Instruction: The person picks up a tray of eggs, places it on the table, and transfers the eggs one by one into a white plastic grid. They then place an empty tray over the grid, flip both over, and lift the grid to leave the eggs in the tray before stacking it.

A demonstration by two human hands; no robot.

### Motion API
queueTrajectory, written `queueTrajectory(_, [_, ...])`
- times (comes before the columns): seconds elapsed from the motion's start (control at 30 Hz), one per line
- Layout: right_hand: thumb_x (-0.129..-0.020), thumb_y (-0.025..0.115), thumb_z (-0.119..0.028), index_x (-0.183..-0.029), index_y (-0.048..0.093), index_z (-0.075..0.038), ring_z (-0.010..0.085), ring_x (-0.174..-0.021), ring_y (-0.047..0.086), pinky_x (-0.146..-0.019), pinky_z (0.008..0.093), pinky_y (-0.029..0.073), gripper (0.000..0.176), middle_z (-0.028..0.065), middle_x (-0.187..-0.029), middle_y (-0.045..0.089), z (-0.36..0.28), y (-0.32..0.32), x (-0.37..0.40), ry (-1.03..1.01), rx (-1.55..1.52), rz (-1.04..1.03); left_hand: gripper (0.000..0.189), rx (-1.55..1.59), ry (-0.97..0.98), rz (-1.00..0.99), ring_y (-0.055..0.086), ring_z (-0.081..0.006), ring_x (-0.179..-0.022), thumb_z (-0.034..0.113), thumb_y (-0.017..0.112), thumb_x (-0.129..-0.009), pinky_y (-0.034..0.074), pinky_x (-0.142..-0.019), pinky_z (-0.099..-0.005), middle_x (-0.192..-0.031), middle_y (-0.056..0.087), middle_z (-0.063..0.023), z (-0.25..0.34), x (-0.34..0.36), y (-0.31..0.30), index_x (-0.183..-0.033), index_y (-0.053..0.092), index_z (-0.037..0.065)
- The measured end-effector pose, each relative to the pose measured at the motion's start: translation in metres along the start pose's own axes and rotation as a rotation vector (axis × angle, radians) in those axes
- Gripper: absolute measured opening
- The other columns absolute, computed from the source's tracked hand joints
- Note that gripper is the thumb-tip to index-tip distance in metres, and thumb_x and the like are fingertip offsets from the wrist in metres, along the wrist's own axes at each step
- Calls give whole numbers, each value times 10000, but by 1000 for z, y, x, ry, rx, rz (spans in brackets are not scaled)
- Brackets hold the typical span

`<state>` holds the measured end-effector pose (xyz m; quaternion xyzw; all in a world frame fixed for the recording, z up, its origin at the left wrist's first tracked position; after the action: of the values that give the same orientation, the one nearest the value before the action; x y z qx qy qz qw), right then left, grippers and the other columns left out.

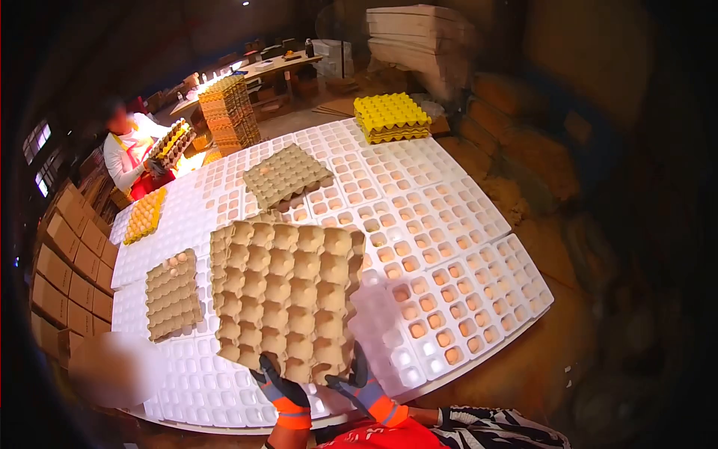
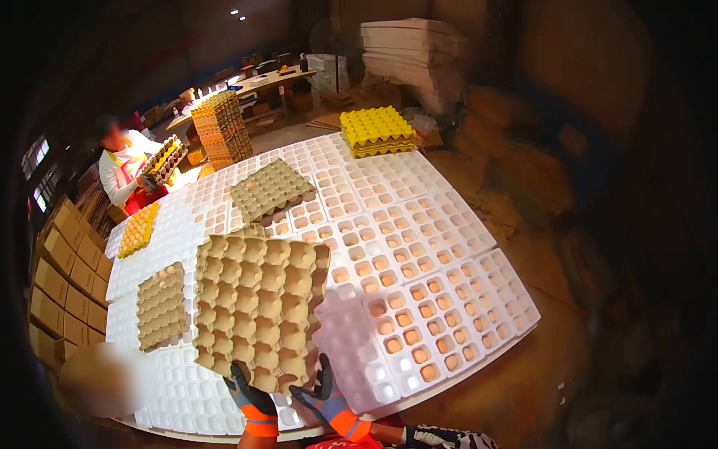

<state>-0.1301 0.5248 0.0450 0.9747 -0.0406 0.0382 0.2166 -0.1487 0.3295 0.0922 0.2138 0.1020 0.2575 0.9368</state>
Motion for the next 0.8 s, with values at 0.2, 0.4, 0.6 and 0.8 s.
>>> queueTrajectory(0.2, [-871,649,-6,-1506,198,-16,198,-1237,451,-982,310,431,779,133,-1406,420,-117,-140,-39,-195,110,339,555,-172,-153,-59,515,-197,-1152,170,563,-971,432,-962,-330,-1329,504,-108,-70,61,145,-1449,315,35])
queueTrajectory(0.4, [-980,529,-125,-1475,311,-114,242,-1230,516,-964,330,479,541,121,-1393,471,-250,-259,-98,-571,327,330,582,-754,239,-804,506,-350,-1229,167,640,-867,384,-1049,-414,-1309,534,-223,-122,112,239,-1386,435,2])
queueTrajectory(0.6, [-980,544,-135,-1408,410,-103,197,-1159,566,-869,315,519,450,76,-1325,535,-345,-335,-248,-588,241,140,661,-1347,393,-897,376,-427,-1310,413,609,-860,223,-1117,-550,-1395,444,-235,-188,139,265,-1375,464,26])
queueTrajectory(0.8, [-939,607,-150,-1343,485,-154,145,-1086,581,-805,321,531,422,28,-1232,574,-422,-333,-482,-635,93,-25,577,-1421,280,-837,381,-421,-1313,379,616,-858,233,-1105,-580,-1386,458,-228,-195,125,275,-1299,533,16])
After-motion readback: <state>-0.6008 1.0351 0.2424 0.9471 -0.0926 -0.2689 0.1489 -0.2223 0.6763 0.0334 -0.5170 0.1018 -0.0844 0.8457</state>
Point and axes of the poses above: each hand's wrist, its own x-axis away from the middle knuckle, its own y-axis out of the palm, z = x × y, the point moved 10 cm from there along -x, towards the middle knuckle
